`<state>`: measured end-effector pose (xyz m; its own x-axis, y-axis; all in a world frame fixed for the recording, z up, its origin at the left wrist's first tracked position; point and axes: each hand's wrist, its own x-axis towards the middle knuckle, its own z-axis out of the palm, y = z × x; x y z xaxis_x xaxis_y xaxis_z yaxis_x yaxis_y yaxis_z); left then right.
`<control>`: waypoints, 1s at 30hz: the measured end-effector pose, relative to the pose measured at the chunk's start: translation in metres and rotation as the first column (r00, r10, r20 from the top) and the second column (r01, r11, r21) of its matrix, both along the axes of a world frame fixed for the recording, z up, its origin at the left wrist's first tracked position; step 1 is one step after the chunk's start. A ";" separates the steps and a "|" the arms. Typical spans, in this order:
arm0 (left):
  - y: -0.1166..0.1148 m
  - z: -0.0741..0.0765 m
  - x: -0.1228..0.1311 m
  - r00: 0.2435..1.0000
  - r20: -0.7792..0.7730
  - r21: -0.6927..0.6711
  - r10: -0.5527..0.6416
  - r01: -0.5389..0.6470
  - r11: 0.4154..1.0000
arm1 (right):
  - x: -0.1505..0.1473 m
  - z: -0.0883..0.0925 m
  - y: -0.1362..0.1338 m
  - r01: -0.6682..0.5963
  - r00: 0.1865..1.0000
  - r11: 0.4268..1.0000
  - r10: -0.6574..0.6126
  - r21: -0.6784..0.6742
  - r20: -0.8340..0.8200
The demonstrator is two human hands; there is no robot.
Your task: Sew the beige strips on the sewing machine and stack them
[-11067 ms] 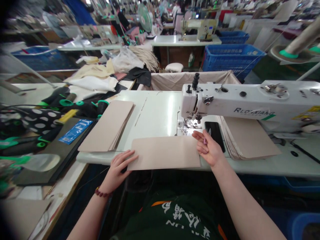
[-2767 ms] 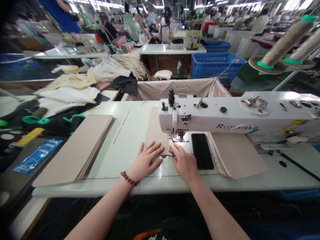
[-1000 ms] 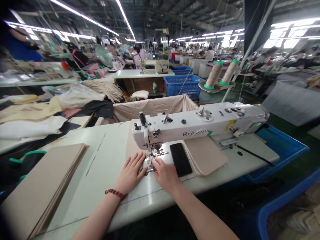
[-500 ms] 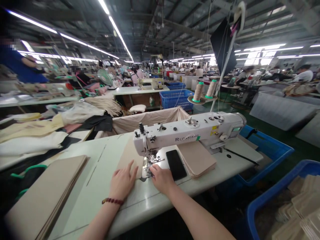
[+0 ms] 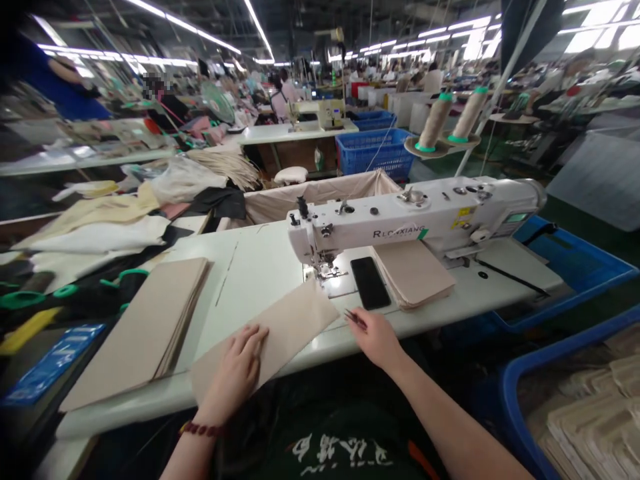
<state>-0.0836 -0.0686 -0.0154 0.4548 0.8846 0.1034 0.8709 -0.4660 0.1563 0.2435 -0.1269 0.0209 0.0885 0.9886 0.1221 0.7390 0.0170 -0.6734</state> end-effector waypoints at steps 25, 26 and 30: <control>-0.045 -0.004 0.160 0.857 0.386 0.103 -0.341 0.327 0.939 | 0.011 -0.041 -0.075 0.094 0.995 0.980 -0.087 -0.174 0.050; -0.046 -0.002 0.161 0.856 0.389 0.092 -0.340 0.331 0.939 | 0.010 -0.040 -0.074 0.081 0.996 0.983 -0.073 -0.163 0.054; -0.050 0.001 0.163 0.857 0.402 0.040 -0.324 0.337 0.941 | 0.005 -0.040 -0.069 0.043 0.997 0.989 -0.034 -0.142 0.064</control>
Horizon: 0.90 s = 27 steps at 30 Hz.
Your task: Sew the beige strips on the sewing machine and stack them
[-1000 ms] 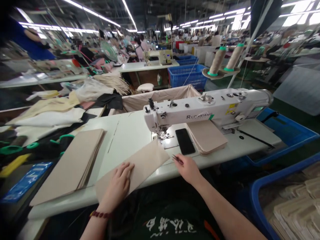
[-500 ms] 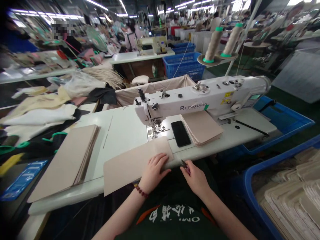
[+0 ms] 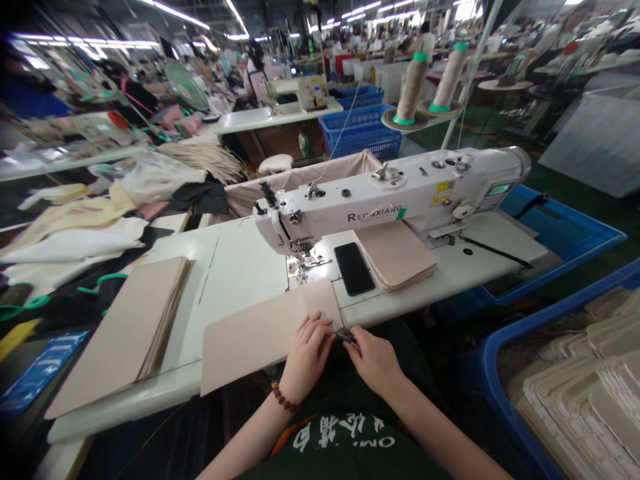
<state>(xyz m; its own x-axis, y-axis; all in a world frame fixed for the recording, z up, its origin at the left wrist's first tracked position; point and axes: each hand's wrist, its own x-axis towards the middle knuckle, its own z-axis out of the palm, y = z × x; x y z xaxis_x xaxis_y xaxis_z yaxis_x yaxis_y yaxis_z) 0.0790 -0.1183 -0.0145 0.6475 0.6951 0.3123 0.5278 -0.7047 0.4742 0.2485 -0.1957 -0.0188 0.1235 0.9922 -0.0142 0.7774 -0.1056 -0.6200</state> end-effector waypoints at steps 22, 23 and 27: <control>-0.003 0.009 -0.003 0.999 0.046 -0.136 -0.002 0.008 0.991 | -0.006 -0.006 0.005 0.070 0.995 0.997 -0.071 -0.022 -0.074; -0.001 0.011 -0.006 0.999 0.047 -0.142 -0.026 0.032 0.989 | -0.005 -0.006 0.005 0.073 0.994 0.997 -0.074 -0.022 -0.076; 0.030 0.020 -0.040 0.999 0.006 -0.149 -0.037 0.038 0.988 | 0.002 -0.005 0.004 0.139 0.988 0.990 -0.139 -0.006 -0.068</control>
<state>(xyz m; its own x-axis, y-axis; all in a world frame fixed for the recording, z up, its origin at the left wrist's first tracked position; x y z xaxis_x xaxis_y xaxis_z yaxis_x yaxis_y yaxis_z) 0.0388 -0.0883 0.0060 0.6732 0.7093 0.2090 0.5003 -0.6450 0.5776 0.2506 -0.1914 -0.0234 0.2586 0.9656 -0.0283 0.7114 -0.2102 -0.6706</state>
